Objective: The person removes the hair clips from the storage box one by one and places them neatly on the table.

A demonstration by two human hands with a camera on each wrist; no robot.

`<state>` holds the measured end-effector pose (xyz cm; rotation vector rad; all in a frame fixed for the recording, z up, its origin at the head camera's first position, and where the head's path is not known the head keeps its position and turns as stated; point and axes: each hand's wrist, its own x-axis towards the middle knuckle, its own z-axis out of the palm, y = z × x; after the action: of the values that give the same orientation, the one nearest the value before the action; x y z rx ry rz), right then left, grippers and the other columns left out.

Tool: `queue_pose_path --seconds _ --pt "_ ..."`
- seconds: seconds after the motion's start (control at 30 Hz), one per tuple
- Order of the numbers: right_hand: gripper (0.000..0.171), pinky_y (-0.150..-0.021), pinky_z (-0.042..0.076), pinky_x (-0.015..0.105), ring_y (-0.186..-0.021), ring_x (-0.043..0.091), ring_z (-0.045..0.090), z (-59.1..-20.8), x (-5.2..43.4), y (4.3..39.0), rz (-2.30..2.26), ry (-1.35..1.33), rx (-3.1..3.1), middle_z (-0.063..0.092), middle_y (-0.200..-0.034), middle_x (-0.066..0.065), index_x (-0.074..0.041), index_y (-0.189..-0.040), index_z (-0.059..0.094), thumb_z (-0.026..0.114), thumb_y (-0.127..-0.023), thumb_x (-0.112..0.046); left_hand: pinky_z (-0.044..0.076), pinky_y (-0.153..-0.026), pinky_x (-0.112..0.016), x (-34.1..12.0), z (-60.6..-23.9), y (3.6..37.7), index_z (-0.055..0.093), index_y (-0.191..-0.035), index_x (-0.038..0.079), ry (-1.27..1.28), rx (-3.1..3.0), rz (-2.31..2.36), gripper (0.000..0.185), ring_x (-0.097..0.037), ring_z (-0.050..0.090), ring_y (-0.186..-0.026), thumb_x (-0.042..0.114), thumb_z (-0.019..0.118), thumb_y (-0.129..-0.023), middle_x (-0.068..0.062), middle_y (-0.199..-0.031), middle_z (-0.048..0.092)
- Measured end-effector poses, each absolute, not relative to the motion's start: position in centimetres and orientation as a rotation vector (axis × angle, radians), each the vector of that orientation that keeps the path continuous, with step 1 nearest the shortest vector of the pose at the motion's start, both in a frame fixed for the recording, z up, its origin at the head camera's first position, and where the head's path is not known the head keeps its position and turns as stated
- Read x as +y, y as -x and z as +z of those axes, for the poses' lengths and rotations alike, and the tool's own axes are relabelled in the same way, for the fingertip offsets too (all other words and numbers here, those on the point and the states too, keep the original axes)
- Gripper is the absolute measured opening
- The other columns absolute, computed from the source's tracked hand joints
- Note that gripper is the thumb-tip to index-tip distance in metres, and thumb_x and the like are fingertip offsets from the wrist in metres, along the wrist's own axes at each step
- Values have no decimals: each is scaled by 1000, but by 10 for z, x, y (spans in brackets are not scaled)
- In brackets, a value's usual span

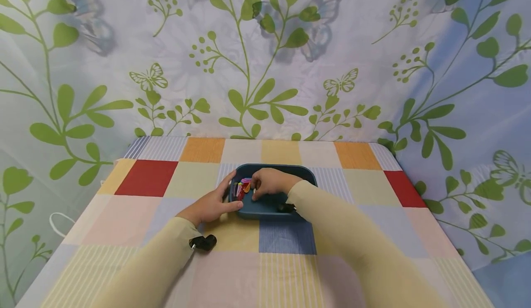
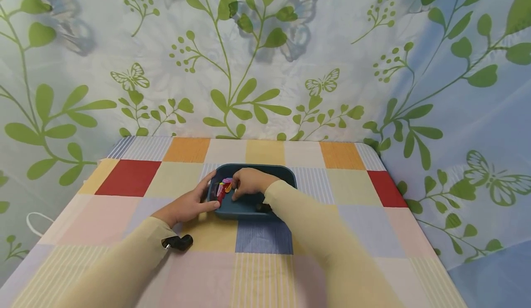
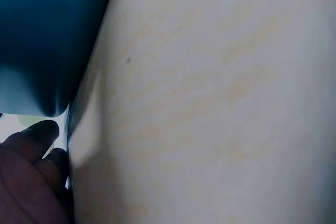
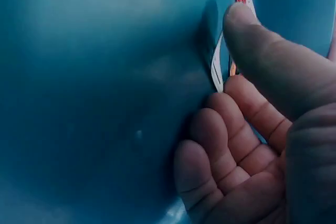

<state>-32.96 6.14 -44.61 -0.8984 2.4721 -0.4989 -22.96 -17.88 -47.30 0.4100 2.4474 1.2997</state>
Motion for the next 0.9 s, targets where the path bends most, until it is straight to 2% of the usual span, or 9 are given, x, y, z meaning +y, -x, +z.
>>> queue_pose_path --seconds 0.3,0.9 --pt "34 -83 57 28 -86 10 64 -447 64 326 -490 875 2493 75 -97 -2 -11 -115 77 89 -86 -25 23 -125 -67 -178 -472 229 2 -170 37 -414 2432 1303 104 -44 35 -154 52 74 -96 -22 -171 28" --pt "32 -80 56 26 -84 10 63 -449 65 326 -509 893 2490 74 -96 -2 -11 -115 78 88 -86 -21 26 -125 -65 -177 -474 231 0 -169 37 -408 2424 1318 101 -43 38 -152 48 72 -99 -24 -170 30"
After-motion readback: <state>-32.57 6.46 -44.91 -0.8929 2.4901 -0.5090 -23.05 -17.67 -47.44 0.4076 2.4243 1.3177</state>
